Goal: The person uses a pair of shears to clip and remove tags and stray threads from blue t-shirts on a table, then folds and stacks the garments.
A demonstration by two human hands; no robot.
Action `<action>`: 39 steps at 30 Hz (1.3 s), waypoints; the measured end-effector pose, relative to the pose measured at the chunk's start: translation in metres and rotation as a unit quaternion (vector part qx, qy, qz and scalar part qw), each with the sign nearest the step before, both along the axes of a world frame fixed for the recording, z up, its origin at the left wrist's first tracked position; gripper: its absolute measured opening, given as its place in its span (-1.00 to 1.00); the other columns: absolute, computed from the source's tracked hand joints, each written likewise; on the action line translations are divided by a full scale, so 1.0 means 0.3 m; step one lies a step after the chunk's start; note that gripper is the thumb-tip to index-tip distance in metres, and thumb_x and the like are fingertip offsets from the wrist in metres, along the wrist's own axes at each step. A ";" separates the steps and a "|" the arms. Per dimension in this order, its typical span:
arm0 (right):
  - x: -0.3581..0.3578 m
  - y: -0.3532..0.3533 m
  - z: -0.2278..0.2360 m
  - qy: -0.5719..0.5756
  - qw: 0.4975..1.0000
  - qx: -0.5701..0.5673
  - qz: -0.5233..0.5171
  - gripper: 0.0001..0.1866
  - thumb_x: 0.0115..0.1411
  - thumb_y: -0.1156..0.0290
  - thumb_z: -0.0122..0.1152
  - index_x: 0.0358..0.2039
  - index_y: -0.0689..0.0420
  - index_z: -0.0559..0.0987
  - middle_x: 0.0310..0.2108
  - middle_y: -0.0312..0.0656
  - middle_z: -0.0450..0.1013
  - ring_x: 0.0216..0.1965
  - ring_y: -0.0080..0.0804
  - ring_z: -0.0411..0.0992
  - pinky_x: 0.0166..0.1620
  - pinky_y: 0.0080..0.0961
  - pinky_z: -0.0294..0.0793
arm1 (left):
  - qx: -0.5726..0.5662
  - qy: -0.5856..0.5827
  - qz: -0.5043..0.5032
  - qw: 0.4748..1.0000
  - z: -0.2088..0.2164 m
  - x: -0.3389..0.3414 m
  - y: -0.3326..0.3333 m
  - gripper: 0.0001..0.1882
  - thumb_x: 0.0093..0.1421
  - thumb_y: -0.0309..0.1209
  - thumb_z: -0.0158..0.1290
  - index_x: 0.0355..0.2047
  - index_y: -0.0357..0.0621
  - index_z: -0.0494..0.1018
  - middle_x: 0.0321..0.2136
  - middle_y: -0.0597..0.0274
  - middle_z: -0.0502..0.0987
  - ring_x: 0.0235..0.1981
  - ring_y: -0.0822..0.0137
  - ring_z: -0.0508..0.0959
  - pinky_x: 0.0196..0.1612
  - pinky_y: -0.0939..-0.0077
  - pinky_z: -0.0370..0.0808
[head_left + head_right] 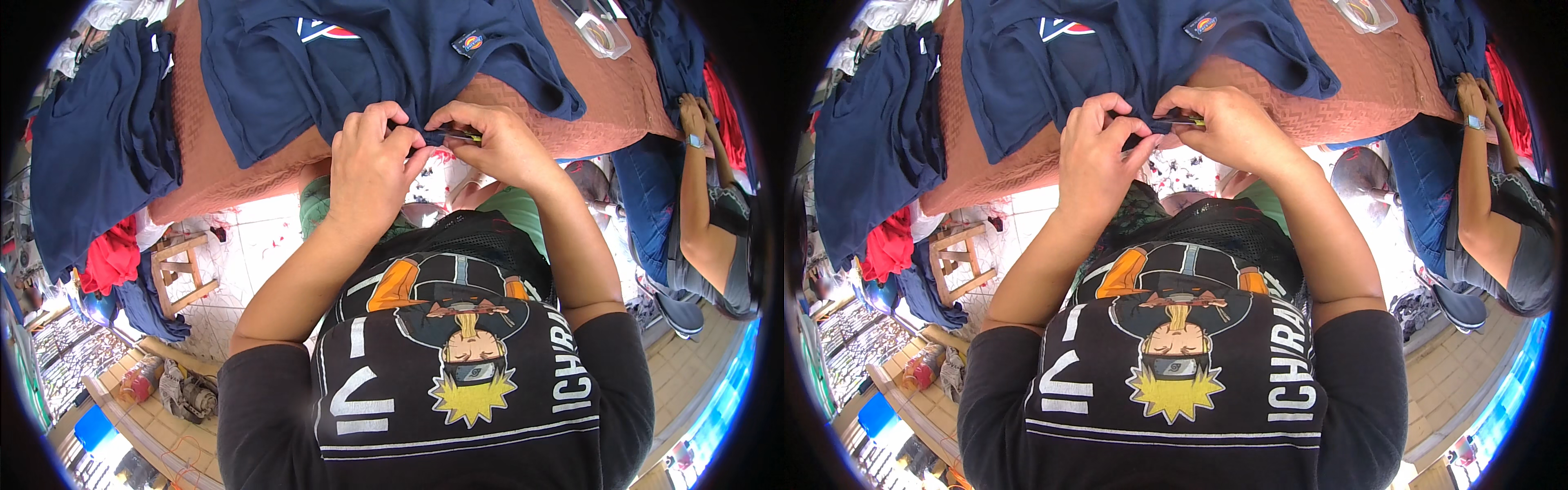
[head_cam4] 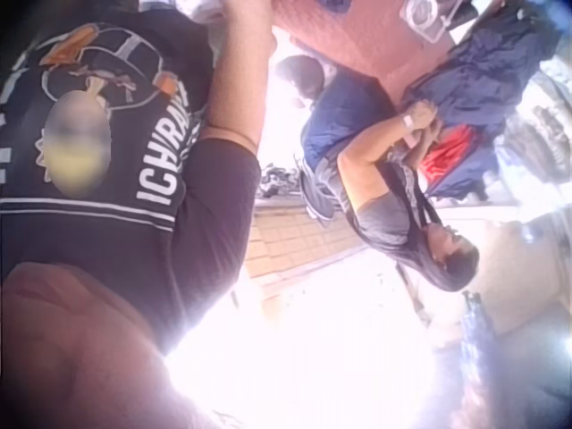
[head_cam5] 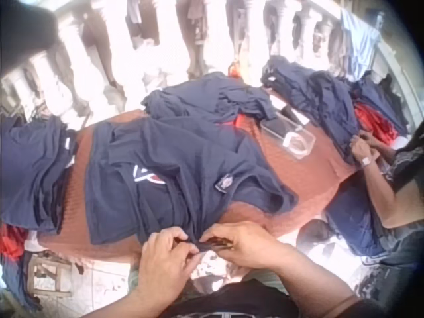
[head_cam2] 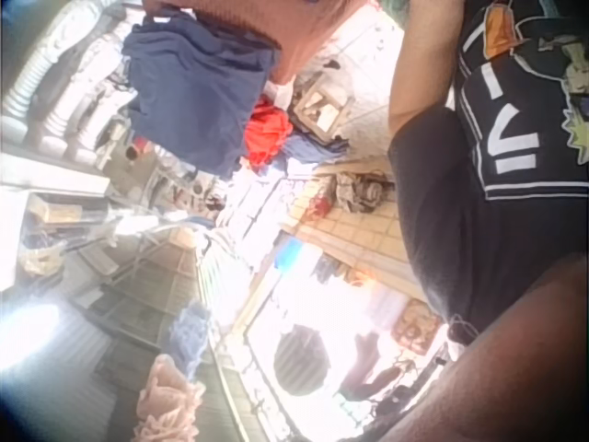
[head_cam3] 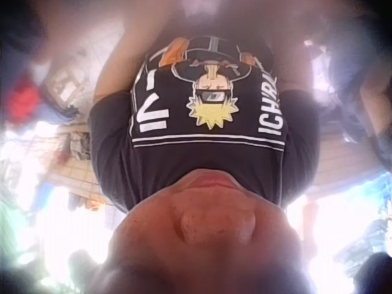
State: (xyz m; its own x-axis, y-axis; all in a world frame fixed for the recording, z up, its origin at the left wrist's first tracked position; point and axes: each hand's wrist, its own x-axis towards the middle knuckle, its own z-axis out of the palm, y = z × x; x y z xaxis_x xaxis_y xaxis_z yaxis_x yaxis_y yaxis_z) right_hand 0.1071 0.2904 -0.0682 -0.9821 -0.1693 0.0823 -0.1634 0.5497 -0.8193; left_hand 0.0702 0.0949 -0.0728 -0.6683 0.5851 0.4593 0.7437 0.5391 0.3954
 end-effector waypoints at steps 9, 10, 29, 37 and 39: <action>-0.002 0.024 0.060 0.005 1.000 0.026 0.003 -0.72 0.02 0.50 0.25 -0.19 0.15 0.56 -0.38 -0.08 0.52 -0.32 -0.26 0.52 -0.21 -0.40 0.48 | 0.044 -0.281 -0.039 0.958 0.094 -0.079 0.006 -0.81 0.26 -0.35 0.07 -0.28 -0.25 0.48 -0.45 0.15 0.57 -0.46 0.41 0.53 -0.33 0.53 0.46; -0.002 0.029 0.089 0.029 0.998 0.053 0.005 -0.72 0.02 0.49 0.25 -0.19 0.15 0.55 -0.36 -0.08 0.51 -0.31 -0.25 0.52 -0.21 -0.40 0.48 | 0.044 -0.297 -0.044 0.953 0.098 -0.085 0.005 -0.81 0.27 -0.35 0.06 -0.27 -0.25 0.48 -0.44 0.15 0.58 -0.44 0.42 0.54 -0.32 0.53 0.46; 0.008 0.056 0.154 0.073 0.983 0.139 0.092 -0.77 0.09 0.55 0.21 -0.20 0.20 0.52 -0.24 -0.10 0.47 -0.27 -0.25 0.52 -0.25 -0.45 0.49 | 0.108 -0.237 -0.205 0.944 0.136 -0.130 -0.026 -0.71 0.28 -0.21 0.04 -0.37 -0.22 0.49 -0.28 0.12 0.52 -0.27 0.35 0.49 -0.19 0.52 0.41; 0.002 0.168 0.279 0.112 0.977 0.176 0.048 -0.76 0.11 0.40 0.25 -0.21 0.17 0.52 -0.33 -0.06 0.50 -0.31 -0.08 0.49 -0.25 -0.31 0.46 | 0.170 -0.343 -0.283 0.879 0.335 -0.174 -0.193 -0.44 0.33 0.00 -0.11 -0.64 -0.18 0.44 -0.37 0.07 0.49 -0.40 0.38 0.41 -0.29 0.53 0.33; 0.000 0.207 0.306 0.103 0.973 0.202 0.040 -0.76 0.11 0.41 0.25 -0.21 0.18 0.51 -0.32 -0.06 0.50 -0.32 -0.10 0.50 -0.25 -0.32 0.46 | 0.179 -0.338 -0.246 0.891 0.323 -0.165 -0.183 -0.52 0.36 -0.12 -0.12 -0.57 -0.21 0.46 -0.37 0.10 0.50 -0.41 0.43 0.41 -0.31 0.58 0.33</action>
State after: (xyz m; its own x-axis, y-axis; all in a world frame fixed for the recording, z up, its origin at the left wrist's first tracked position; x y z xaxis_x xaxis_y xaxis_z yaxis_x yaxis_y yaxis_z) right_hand 0.1071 0.3527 0.0236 -0.9341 -0.3038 0.1877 -0.3571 0.7985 -0.4847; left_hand 0.0208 0.0401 0.0240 -0.5668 0.7799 0.2653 0.3823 -0.0362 0.9233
